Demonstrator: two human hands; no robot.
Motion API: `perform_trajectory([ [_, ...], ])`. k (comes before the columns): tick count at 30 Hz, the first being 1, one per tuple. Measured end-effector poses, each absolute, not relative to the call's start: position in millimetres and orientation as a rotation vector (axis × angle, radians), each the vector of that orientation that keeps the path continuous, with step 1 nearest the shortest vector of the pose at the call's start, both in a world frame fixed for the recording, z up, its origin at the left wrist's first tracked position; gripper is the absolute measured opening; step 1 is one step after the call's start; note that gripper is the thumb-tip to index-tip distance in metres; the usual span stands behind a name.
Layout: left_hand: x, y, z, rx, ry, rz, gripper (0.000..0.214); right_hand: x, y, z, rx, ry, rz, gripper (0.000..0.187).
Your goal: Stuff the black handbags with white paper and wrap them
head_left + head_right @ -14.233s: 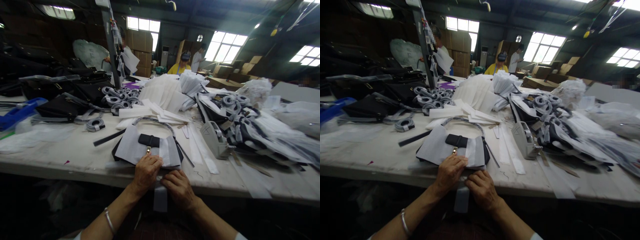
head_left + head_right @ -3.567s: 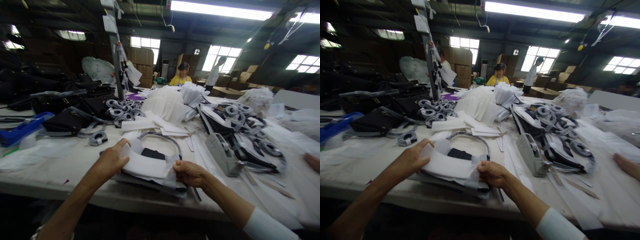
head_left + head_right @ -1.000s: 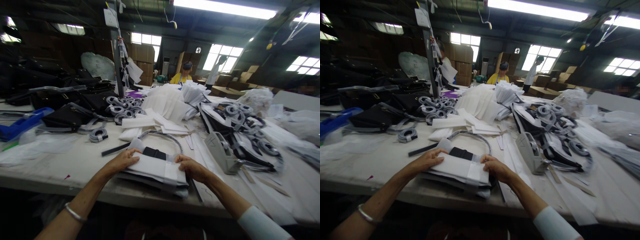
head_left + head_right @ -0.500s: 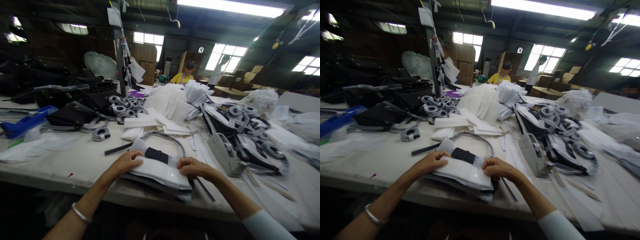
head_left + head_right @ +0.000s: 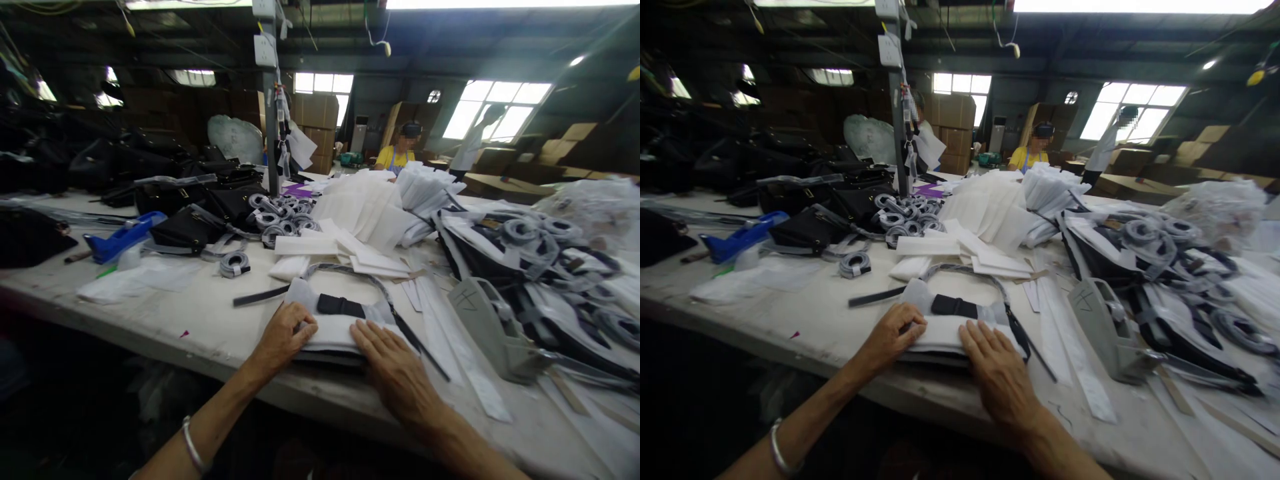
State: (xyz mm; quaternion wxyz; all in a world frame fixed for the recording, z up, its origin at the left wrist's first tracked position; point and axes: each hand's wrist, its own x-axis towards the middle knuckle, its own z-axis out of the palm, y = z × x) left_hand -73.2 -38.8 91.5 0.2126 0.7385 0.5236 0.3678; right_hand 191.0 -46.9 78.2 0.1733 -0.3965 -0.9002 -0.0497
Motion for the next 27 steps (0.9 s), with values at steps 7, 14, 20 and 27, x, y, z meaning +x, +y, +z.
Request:
perform_trajectory([
  [7,-38.1,-51.2,76.3,2.191,1.195,1.114,0.022,229.4,-11.6,137.7,-1.256,-2.576,0.428,0.046],
  [14,-46.7,-52.6,78.0,2.267,1.174,1.106,0.016,160.8,-33.8,93.0,-0.926,-2.596,0.147,0.055],
  [20,-65.5,-69.6,78.6,2.586,1.278,1.190,0.020,154.9,-41.3,73.9,-1.005,-2.548,-0.043,0.047],
  [27,-68.0,-70.7,69.6,2.371,1.462,1.074,0.016,147.4,-46.7,67.3,-1.038,-2.517,-0.171,0.044],
])
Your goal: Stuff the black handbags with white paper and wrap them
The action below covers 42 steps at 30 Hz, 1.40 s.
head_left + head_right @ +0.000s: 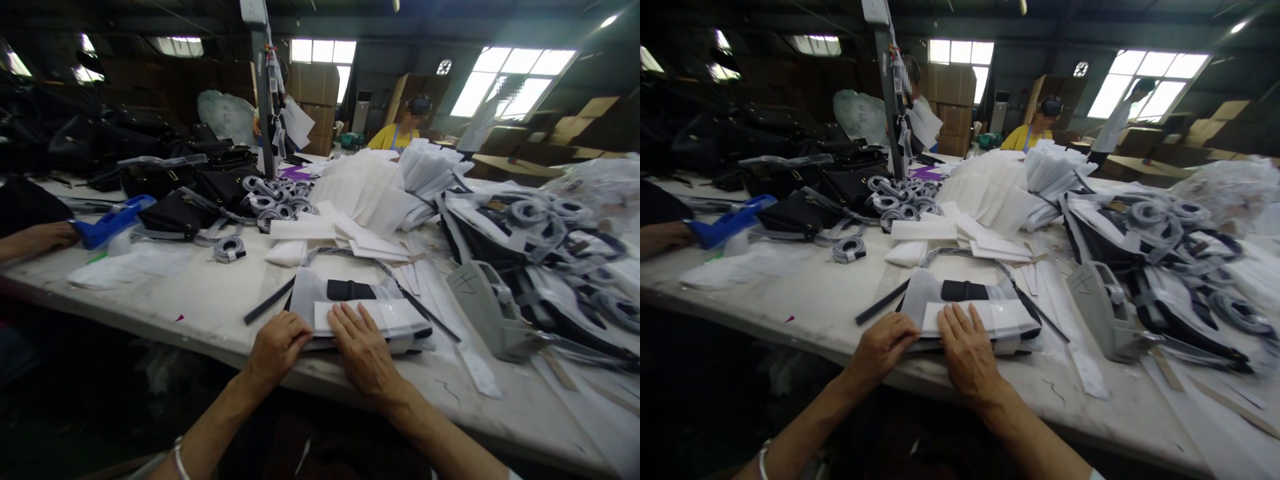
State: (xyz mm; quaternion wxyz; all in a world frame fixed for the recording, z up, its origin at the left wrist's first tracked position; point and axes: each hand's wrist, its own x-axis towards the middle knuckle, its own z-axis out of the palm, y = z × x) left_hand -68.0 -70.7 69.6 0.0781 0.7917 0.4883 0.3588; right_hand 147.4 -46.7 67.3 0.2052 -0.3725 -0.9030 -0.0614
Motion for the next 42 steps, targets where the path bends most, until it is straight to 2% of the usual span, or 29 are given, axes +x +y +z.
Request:
perform_trajectory([
  [3,-64.2,-71.8,71.3,2.312,1.549,0.984,0.016,146.3,-47.7,63.4,-1.029,-2.492,-0.181,0.043],
  [6,-56.8,-75.9,76.9,2.498,1.597,0.961,0.018,147.0,-48.5,62.2,-1.024,-2.471,-0.166,0.043],
  [11,-50.6,-78.5,67.9,2.899,1.390,0.888,0.052,148.2,-47.6,63.2,-1.024,-2.480,-0.113,0.045],
  [15,-57.5,-72.1,61.5,2.909,1.364,0.832,0.056,150.0,-45.3,67.0,-1.028,-2.498,-0.056,0.045],
  [20,-64.5,-63.1,70.7,2.902,1.333,0.769,0.055,149.5,-45.9,65.5,-1.011,-2.421,-0.077,0.044],
  [26,-67.3,-59.6,52.9,3.057,1.283,1.103,0.040,140.3,-47.8,51.7,-1.006,-2.314,-0.232,0.039],
  [29,-65.5,-64.9,46.5,3.097,1.309,1.148,0.039,138.5,-49.4,48.2,-0.994,-2.296,-0.285,0.040],
  [35,-53.4,-84.5,47.7,3.273,1.597,0.762,0.044,140.4,-50.1,46.8,-0.968,-2.309,-0.299,0.042],
  [39,-51.3,-80.0,50.6,3.424,1.569,0.549,0.041,142.7,-50.2,52.6,-1.004,-2.373,-0.264,0.042],
  [42,-55.1,-71.0,56.5,3.499,1.410,0.528,0.039,144.5,-53.6,58.7,-1.022,-2.453,-0.218,0.056],
])
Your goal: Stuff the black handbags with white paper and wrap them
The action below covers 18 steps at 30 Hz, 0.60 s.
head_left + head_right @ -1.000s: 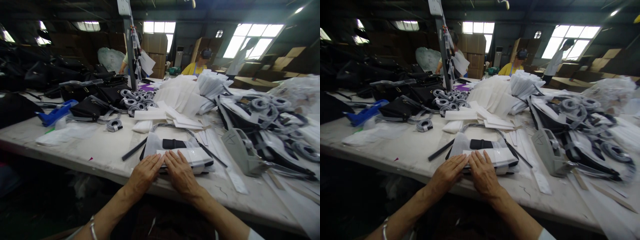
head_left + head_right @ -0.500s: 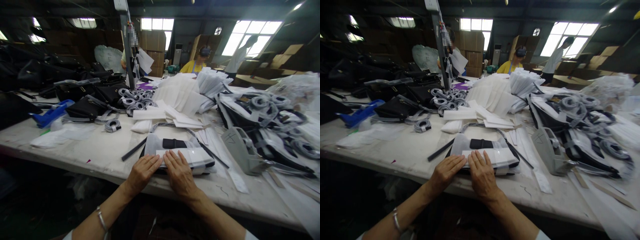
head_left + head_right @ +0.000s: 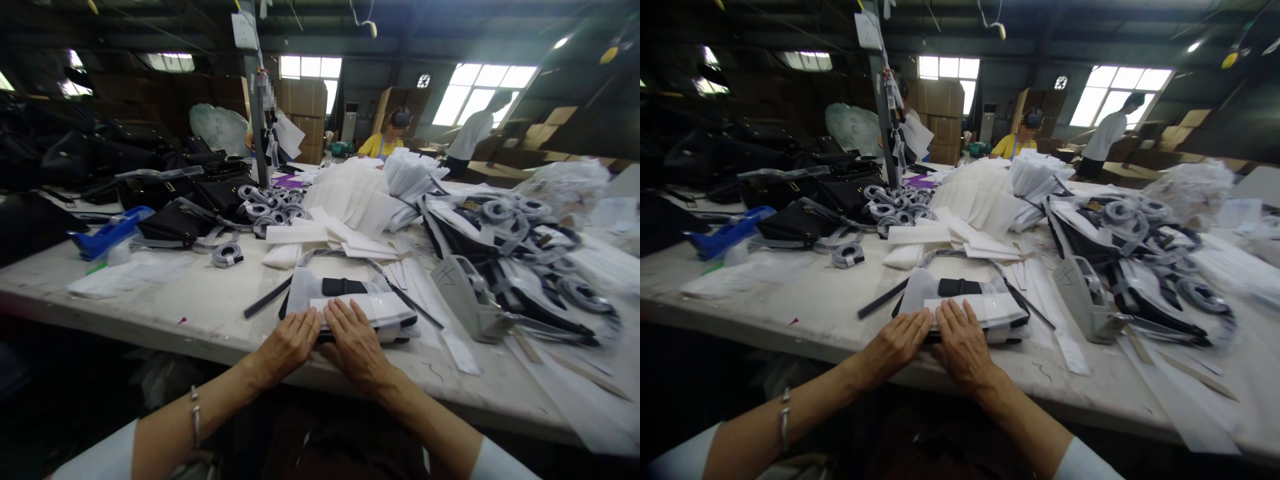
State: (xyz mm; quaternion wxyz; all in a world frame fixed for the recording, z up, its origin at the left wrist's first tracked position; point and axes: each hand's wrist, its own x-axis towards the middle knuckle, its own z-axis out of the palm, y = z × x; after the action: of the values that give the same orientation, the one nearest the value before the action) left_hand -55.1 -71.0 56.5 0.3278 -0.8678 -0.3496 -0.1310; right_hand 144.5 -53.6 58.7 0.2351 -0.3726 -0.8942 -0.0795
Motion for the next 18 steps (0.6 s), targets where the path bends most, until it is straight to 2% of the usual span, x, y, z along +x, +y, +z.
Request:
perform_trajectory([
  [2,-57.8,-66.2,61.4,-2.301,-0.877,-0.368,0.039,144.9,-56.7,60.7,-1.034,-2.474,-0.212,0.068],
  [5,-58.9,-61.8,69.2,-2.317,-0.881,-0.443,0.039,143.5,-58.3,60.3,-1.041,-2.426,-0.246,0.073],
  [12,-49.9,-61.6,83.7,-2.252,-0.891,-0.587,0.040,139.7,-40.8,63.9,-0.935,-2.231,-0.462,0.038],
  [18,-50.3,-58.4,72.4,-2.088,-0.917,-0.651,0.038,133.6,-29.6,69.9,-0.878,-2.276,-0.457,0.024],
])
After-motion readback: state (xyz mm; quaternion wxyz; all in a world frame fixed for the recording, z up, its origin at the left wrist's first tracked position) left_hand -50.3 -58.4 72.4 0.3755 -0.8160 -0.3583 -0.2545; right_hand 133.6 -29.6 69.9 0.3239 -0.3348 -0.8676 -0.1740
